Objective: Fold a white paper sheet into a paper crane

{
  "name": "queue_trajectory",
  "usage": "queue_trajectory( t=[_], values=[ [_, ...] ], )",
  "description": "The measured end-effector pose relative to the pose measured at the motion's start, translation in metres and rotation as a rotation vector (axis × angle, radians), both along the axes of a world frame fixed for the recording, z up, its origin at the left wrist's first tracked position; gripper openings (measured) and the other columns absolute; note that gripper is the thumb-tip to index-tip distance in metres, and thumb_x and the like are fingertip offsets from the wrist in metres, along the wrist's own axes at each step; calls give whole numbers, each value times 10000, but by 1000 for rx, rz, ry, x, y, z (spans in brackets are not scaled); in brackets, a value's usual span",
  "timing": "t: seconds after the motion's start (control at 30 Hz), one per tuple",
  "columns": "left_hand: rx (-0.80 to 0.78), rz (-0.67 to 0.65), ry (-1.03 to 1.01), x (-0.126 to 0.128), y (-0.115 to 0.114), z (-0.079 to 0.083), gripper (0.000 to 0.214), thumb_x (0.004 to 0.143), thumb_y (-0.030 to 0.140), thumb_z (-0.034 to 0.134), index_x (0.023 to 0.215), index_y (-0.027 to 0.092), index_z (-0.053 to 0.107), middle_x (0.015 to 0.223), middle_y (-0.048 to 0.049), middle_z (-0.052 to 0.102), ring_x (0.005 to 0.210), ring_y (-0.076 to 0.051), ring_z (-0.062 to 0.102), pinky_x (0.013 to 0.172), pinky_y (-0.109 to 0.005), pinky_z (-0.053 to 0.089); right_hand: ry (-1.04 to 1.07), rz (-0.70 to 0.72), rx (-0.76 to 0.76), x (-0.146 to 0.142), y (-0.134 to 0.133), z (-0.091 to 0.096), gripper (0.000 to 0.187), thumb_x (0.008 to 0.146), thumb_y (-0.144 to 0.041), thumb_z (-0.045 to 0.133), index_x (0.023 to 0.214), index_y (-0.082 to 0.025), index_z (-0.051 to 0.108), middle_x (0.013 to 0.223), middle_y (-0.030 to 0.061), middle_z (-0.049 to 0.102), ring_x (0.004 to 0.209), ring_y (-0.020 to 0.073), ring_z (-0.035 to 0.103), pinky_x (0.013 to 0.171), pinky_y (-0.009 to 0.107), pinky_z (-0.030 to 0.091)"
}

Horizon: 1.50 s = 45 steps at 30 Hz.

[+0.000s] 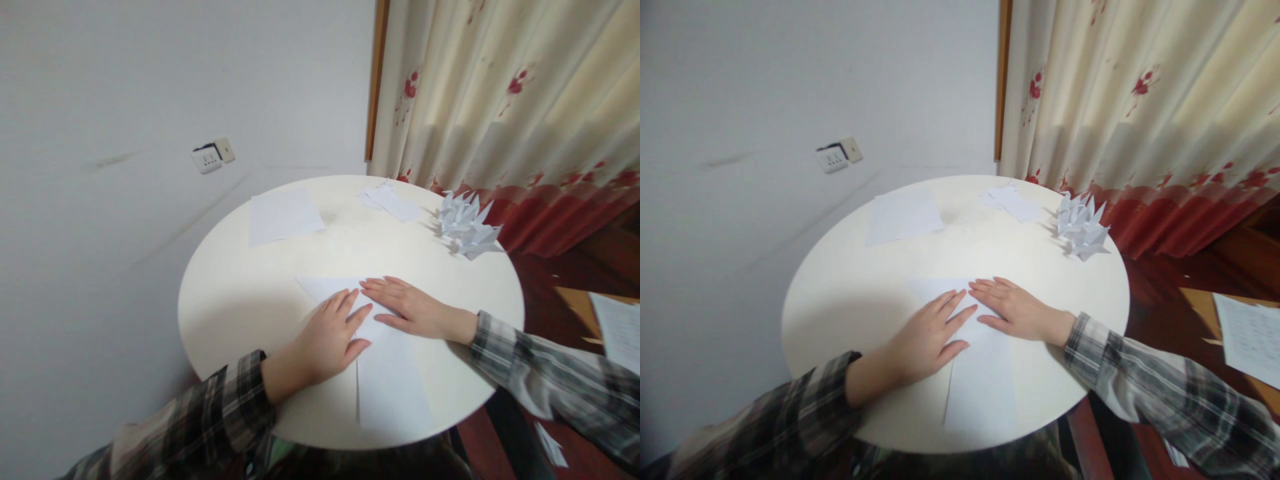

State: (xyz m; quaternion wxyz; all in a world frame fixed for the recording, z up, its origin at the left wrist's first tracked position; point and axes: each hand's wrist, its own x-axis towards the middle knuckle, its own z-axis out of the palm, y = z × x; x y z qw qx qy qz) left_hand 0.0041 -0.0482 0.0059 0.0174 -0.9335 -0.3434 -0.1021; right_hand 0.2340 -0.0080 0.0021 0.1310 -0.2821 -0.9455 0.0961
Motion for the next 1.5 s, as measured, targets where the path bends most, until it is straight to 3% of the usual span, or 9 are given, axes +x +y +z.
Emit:
queue_trajectory(
  t=[0.2, 0.37, 0.53, 0.67, 0.87, 1.07, 1.23, 1.5],
  values=[
    [77, -19, -11, 0, 22, 2, 447, 912, 409, 429, 1263, 133, 460, 1316, -158, 461, 1228, -275, 412, 1014, -428, 339, 4, 8, 16, 0, 19, -1, 541, 926, -419, 372, 1419, -225, 264, 1446, 76, 345, 1346, 181, 279, 1101, 434, 220],
    [105, 115, 8, 12, 29, 13, 335, 932, 363, 396, 1017, 92, 573, 960, -117, 636, 934, -245, 579, 836, -381, 453, -56, 6, 18, -7, 14, 5, 545, 941, -422, 322, 1432, -206, 227, 1473, 89, 281, 1367, 184, 222, 1112, 439, 182],
    [204, 171, 96, 22, 23, 16, 289, 872, 308, 482, 988, 57, 564, 877, -139, 617, 849, -273, 580, 743, -387, 457, -77, -8, 13, -16, 6, 11, 576, 933, -477, 303, 1428, -191, 239, 1475, 109, 274, 1370, 193, 214, 1114, 442, 169],
    [249, 164, 92, 22, 23, 13, 244, 851, 293, 503, 969, 86, 553, 896, -121, 590, 886, -270, 554, 771, -388, 439, -66, -38, -26, -10, 8, 9, 676, 888, -553, 362, 1438, -192, 204, 1488, 112, 231, 1379, 212, 181, 1113, 471, 143],
    [247, -61, 86, 22, 29, 3, 200, 903, 136, 405, 1066, 106, 515, 1133, -112, 543, 1094, -226, 482, 906, -352, 390, 5, -73, -139, 7, 23, 8, 533, 915, -494, 359, 1398, -274, 308, 1454, 47, 333, 1359, 182, 247, 1105, 455, 157],
    [121, -251, 93, 20, 32, 3, 288, 945, 140, 341, 1198, 163, 477, 1184, -63, 540, 1091, -185, 493, 890, -310, 407, 24, -84, -164, 11, 31, 8, 483, 925, -440, 371, 1379, -280, 346, 1440, 37, 361, 1351, 177, 268, 1098, 458, 167],
    [92, -330, 88, 19, 34, 8, 346, 958, 138, 315, 1259, 230, 458, 1258, -51, 504, 1107, -175, 489, 890, -303, 405, 20, -88, -156, 10, 31, 7, 462, 930, -390, 369, 1380, -290, 339, 1446, 26, 352, 1352, 176, 263, 1089, 465, 184],
    [80, -405, 66, 17, 23, 11, 313, 961, 189, 354, 1251, 226, 467, 1227, -72, 528, 1100, -186, 505, 889, -313, 421, 24, -99, -97, 7, 27, 9, 464, 918, -361, 398, 1371, -272, 357, 1436, 35, 369, 1339, 182, 292, 1079, 459, 218]
  ],
)
